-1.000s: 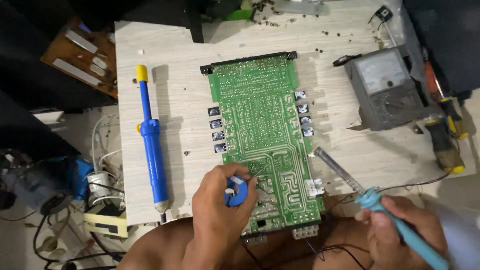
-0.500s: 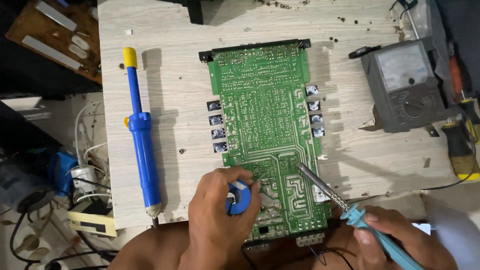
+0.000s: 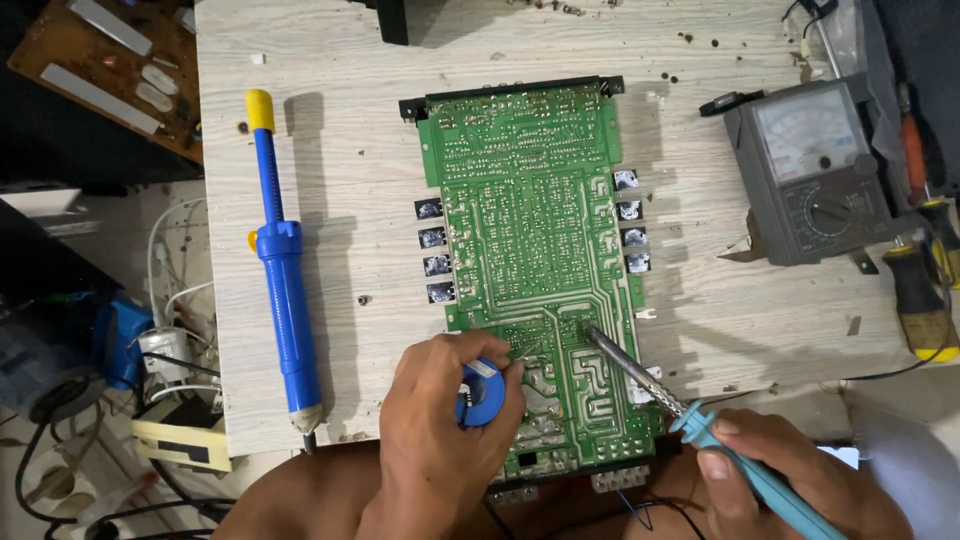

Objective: Using a soldering iron and a desoldering pump to remove solder from components on a circuit board.

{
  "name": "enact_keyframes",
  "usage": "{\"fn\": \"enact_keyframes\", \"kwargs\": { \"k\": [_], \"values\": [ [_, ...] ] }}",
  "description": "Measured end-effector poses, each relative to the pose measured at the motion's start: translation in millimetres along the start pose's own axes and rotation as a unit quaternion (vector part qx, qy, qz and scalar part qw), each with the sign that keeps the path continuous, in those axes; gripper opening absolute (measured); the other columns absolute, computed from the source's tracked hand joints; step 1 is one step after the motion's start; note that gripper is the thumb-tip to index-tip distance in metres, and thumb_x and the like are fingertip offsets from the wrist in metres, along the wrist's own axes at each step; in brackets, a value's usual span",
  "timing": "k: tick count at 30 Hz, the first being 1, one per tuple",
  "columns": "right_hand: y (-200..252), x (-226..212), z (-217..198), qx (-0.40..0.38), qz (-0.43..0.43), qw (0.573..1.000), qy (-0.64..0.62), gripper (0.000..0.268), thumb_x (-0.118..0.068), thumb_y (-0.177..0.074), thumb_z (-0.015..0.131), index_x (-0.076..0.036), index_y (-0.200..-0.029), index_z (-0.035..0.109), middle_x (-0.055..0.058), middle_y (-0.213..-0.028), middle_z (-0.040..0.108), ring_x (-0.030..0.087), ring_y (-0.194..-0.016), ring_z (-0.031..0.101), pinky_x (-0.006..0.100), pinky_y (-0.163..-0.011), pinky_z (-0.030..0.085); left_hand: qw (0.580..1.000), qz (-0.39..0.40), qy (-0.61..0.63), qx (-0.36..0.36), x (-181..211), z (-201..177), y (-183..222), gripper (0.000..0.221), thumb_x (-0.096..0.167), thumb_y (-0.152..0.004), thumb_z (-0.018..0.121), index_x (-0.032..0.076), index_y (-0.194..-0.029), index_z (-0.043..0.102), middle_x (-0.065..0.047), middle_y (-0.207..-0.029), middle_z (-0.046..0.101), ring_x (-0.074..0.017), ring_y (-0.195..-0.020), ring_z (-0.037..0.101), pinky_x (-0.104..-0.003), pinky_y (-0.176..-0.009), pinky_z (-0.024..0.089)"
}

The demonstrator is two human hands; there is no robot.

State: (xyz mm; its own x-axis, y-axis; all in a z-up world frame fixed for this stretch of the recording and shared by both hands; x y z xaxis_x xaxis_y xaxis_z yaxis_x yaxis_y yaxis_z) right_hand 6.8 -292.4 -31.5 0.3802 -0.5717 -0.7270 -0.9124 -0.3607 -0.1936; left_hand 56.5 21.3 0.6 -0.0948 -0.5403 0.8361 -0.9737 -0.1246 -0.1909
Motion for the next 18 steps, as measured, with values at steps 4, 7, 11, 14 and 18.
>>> {"fn": "enact_keyframes", "kwargs": {
  "k": [4,7,11,14,18],
  "values": [
    [1,1,0,0.017,0.011,1.000,-0.001,0.045,-0.015,-0.083,0.071,-0.009,-0.124,0.054,0.006,-0.099,0.078,0.001,-0.066,0.077,0.015,-0.059,0.064,1.000,0.015,0.003,0.003,1,-1,0,0.036,0.005,-0.074,0.084,0.008,-0.104,0.064,-0.002,-0.088,0.072,-0.0165,-0.080,0.068,-0.030,-0.068,0.057],
    [0,-2,2,0.018,0.000,1.000,-0.008,0.044,-0.014,-0.083,0.071,-0.009,-0.124,0.055,0.005,-0.100,0.077,0.001,-0.066,0.075,0.014,-0.061,0.063,1.000,0.003,0.002,-0.003,0,0,1,0.035,0.007,-0.075,0.085,0.009,-0.104,0.065,-0.002,-0.088,0.072,-0.0164,-0.080,0.068,-0.030,-0.067,0.057],
    [1,3,2,0.015,-0.020,1.000,-0.007,0.045,-0.015,-0.085,0.070,-0.009,-0.126,0.052,0.007,-0.100,0.076,-0.001,-0.066,0.074,0.014,-0.061,0.063,1.000,0.021,-0.001,0.008,1,0,0,0.035,0.006,-0.075,0.084,0.009,-0.104,0.065,-0.001,-0.087,0.072,-0.0171,-0.082,0.068,-0.031,-0.070,0.057],
    [-3,-21,4,0.090,0.070,0.993,0.032,0.039,-0.010,-0.080,0.074,-0.007,-0.116,0.060,0.009,-0.098,0.079,0.007,-0.073,0.079,0.017,-0.064,0.064,1.000,0.014,0.001,0.005,1,0,0,0.035,0.006,-0.075,0.084,0.008,-0.103,0.065,-0.002,-0.087,0.072,-0.0167,-0.081,0.068,-0.031,-0.068,0.057],
    [-7,-32,4,0.139,0.124,0.982,0.018,0.035,-0.005,-0.080,0.074,-0.005,-0.113,0.063,0.009,-0.098,0.079,0.007,-0.071,0.076,0.018,-0.065,0.061,1.000,0.015,-0.003,-0.003,0,1,0,0.035,0.007,-0.075,0.085,0.009,-0.104,0.065,-0.001,-0.087,0.072,-0.0171,-0.083,0.069,-0.032,-0.071,0.058]
  ]
}}
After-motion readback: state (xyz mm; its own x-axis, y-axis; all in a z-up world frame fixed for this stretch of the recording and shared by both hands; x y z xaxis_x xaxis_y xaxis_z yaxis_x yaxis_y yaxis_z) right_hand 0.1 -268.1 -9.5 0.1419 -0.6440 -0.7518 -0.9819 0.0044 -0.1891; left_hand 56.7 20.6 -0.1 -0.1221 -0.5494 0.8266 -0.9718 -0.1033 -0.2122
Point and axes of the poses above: each hand's wrist, its own y-axis away from the middle knuckle, its own z-axis out of the palm, x = y × z, the point moved 4 cm from there along -y, towards the middle knuckle
